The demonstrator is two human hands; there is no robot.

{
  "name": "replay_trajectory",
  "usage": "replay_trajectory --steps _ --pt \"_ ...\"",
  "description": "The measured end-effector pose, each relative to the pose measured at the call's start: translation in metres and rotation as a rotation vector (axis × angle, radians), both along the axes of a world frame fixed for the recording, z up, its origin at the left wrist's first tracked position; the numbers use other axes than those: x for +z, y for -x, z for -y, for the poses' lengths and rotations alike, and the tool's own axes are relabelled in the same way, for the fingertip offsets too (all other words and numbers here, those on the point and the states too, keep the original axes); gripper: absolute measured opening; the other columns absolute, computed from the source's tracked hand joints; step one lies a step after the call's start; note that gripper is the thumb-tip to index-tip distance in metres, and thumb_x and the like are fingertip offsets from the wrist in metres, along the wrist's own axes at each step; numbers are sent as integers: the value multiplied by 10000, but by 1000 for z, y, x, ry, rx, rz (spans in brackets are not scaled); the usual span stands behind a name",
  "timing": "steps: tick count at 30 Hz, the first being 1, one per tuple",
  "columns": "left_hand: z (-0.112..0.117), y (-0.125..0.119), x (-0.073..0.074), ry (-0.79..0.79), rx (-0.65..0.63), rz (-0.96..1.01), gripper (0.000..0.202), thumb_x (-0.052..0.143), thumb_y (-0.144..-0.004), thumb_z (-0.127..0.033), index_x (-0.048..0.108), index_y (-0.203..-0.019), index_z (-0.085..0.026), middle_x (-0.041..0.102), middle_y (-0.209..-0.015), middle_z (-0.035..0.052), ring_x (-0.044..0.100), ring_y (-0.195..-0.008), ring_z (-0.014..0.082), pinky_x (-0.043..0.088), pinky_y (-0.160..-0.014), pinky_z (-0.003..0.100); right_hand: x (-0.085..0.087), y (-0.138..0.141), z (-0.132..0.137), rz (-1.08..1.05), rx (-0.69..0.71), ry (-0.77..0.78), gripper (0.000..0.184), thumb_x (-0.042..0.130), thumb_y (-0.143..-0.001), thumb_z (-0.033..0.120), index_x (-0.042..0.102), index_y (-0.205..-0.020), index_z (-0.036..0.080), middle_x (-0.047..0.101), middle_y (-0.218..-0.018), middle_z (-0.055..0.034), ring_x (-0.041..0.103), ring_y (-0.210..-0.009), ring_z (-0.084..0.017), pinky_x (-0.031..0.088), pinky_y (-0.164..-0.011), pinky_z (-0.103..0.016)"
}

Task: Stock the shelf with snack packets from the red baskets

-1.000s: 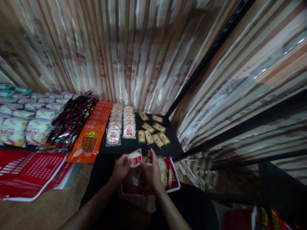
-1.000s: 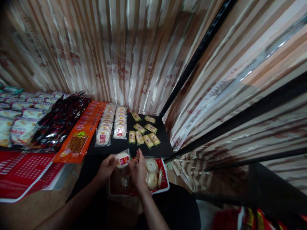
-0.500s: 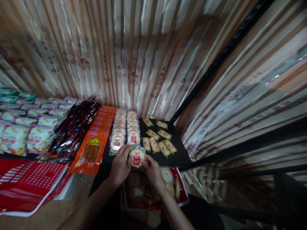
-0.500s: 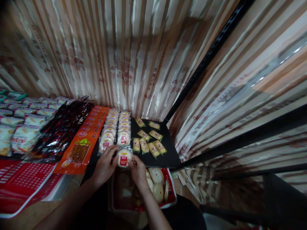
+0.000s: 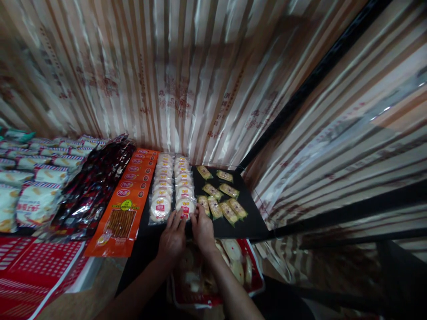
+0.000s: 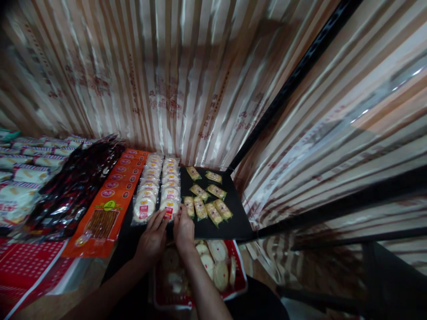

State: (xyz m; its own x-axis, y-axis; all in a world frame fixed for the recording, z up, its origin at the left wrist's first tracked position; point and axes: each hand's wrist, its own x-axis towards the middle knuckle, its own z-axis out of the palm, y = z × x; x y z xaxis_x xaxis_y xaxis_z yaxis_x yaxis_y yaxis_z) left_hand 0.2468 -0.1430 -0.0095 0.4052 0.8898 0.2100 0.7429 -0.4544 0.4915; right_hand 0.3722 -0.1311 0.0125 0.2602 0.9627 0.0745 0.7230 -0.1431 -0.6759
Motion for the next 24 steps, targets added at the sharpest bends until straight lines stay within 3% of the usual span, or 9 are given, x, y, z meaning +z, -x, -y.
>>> replay_trajectory --steps 5,9,18,24 --pt "-4 -3 -3 17 1 -42 483 372 -796 -83 479 -1267 -109 386 -1417 126 283 -1332 297 335 -1064 449 -7 0 0 70 53 -81 423 366 -846 159 434 -1263 128 632 -1118 -131 625 -966 -205 491 -835 -328" --pt "-6 -5 -4 16 -5 -50 443 389 -806 -93 504 -1234 -89 380 -1417 144 253 -1344 305 326 -1071 455 -19 -1 5 105 92 -161 408 368 -841 148 504 -1225 122 569 -1214 -155 536 -1121 -215 433 -966 -377" --pt "-9 -9 -12 -144 -48 -87 426 371 -824 -85 485 -1231 -31 391 -1404 172 131 -1375 291 349 -1069 437 -33 -3 9 163 113 -214 385 323 -896 192 556 -1187 97 564 -1212 -173 517 -1145 -225 436 -976 -397" --pt "-11 -11 -24 -295 -43 -112 432 359 -832 -87 478 -1245 -42 458 -1356 164 190 -1360 284 414 -1026 430 -31 -3 12 246 136 -249 388 334 -877 165 559 -1175 62 539 -1222 -204 509 -1140 -248 463 -934 -396"
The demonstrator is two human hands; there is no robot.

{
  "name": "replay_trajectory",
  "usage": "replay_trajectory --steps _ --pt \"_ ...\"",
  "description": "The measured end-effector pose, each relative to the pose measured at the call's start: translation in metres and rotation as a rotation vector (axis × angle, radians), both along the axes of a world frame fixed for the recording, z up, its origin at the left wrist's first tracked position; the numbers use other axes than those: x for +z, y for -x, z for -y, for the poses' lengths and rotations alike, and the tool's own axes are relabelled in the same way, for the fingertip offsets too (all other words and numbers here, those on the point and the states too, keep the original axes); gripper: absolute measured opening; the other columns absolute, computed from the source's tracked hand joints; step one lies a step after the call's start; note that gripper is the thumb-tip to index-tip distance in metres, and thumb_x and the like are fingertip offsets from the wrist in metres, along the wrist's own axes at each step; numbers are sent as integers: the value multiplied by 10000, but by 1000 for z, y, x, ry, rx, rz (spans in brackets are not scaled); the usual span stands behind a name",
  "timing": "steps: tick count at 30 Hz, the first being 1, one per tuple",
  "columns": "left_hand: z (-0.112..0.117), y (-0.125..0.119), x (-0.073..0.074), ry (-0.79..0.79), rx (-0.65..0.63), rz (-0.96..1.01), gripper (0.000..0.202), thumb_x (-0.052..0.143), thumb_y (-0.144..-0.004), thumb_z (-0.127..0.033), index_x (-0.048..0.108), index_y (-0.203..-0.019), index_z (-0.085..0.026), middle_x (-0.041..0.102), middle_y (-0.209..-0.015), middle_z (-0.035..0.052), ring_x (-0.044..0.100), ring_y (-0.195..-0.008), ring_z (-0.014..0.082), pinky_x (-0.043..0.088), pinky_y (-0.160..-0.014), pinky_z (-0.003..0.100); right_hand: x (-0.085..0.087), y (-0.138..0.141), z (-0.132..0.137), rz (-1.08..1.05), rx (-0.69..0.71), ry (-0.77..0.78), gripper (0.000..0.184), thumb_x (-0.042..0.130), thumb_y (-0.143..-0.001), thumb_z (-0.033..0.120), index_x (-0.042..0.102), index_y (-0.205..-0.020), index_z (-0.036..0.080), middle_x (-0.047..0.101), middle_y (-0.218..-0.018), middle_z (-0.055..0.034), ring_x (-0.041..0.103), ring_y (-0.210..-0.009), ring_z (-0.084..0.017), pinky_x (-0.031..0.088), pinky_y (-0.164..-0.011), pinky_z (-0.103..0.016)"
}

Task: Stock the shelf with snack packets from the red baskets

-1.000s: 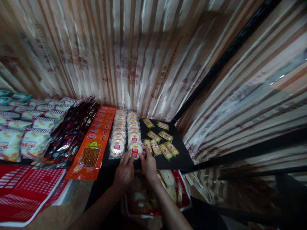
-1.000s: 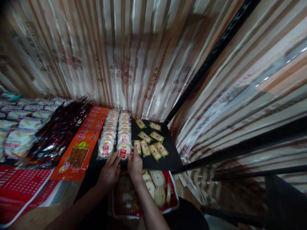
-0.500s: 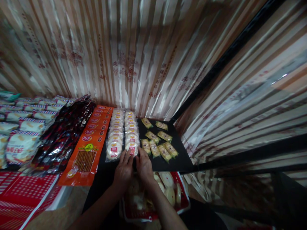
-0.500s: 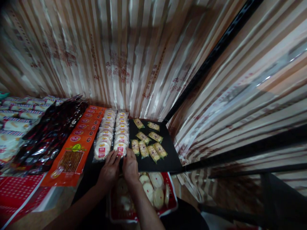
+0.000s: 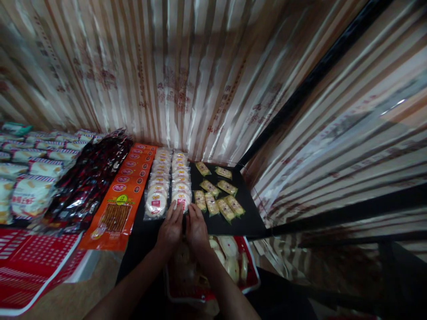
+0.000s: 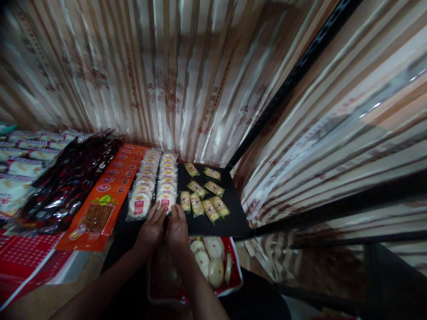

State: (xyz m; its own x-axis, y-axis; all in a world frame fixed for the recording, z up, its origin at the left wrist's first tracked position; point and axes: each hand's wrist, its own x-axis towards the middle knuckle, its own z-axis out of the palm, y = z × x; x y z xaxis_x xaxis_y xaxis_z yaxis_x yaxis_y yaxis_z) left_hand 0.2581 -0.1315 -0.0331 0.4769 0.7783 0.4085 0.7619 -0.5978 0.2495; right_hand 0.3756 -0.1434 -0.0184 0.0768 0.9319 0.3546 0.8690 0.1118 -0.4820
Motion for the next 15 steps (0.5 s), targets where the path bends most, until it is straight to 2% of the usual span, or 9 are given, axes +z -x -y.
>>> replay_trajectory --steps 4,7,9,12,15 --pt "2 0 2 -32 8 94 402 351 -855 -109 489 -1229 -60 488 -1322 174 222 -1356 289 430 -1002 458 11 -4 19 50 47 -88 325 382 -873 182 599 -1107 124 551 -1204 -158 510 -1116 -233 451 -924 -375" --pt "13 0 9 -42 -38 192 376 325 -858 -91 528 -1174 -83 532 -1263 163 351 -1302 262 426 -1004 439 11 -19 47 44 52 -79 265 382 -885 179 619 -1002 164 634 -1013 -96 568 -964 -191 451 -879 -335" --pt "27 -4 12 -8 -165 220 334 340 -861 -112 571 -1103 -120 600 -1150 130 472 -1196 236 453 -973 414 5 -40 69 59 4 -7 241 385 -887 183 621 -935 179 650 -910 -70 580 -883 -183 449 -837 -318" --pt "54 -19 10 152 -337 181 265 413 -846 -159 594 -1040 -160 641 -1032 93 570 -1028 206 501 -894 369 -8 -81 97 161 -140 163 239 400 -878 206 633 -927 179 652 -904 -83 568 -923 -219 425 -847 -338" --pt "77 -47 2 353 -386 117 354 426 -802 -95 556 -1124 -163 582 -1187 111 544 -1095 199 481 -920 343 -19 -120 109 261 -214 396 289 438 -850 212 623 -1070 175 631 -1069 -114 538 -1039 -244 382 -911 -346"
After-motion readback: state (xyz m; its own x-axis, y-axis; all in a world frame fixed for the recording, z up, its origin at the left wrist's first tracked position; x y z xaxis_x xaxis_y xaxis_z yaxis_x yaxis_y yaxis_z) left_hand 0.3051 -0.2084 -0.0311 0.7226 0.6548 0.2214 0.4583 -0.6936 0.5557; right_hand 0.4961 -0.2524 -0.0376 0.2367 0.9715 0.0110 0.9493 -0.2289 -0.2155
